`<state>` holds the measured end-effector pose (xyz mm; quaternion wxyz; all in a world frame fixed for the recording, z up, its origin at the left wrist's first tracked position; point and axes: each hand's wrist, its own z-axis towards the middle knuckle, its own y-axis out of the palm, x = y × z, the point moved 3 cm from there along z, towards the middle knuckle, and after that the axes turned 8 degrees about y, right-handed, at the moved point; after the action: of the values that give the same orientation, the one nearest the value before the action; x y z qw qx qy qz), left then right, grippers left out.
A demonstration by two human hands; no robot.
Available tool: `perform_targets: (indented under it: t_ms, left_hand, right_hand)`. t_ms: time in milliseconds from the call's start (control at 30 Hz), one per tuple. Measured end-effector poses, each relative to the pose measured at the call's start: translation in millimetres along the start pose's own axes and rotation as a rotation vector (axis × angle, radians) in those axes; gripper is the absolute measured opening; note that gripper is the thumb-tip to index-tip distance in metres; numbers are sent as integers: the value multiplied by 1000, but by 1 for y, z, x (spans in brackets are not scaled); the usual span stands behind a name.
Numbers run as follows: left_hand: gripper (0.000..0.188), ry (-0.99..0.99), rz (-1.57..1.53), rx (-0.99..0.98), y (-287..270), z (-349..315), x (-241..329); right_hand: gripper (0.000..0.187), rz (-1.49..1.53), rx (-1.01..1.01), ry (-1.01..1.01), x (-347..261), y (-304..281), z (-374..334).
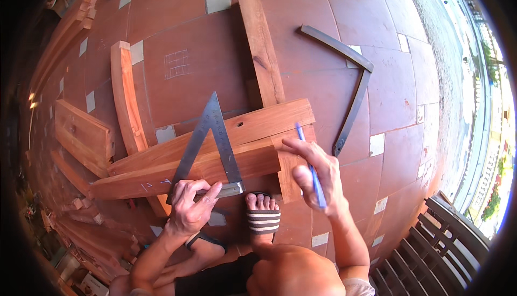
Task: The person marks wooden planks using a set square and a blue pen. They repeatedly position the square on different planks, draw lines, and reposition the wood to continue marking.
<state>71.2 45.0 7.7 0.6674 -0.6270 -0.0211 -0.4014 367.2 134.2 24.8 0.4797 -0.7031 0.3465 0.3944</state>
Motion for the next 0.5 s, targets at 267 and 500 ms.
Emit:
perform_targets:
  t_ms: [267, 500]
  left_hand:
    - [48, 17, -29, -75, 5, 22, -3]
    - [52, 27, 9, -85, 9, 29, 1]
  right_hand:
    - [34, 94, 252, 87, -10, 27, -16]
    - [16, 187, 249, 51, -10, 48, -6]
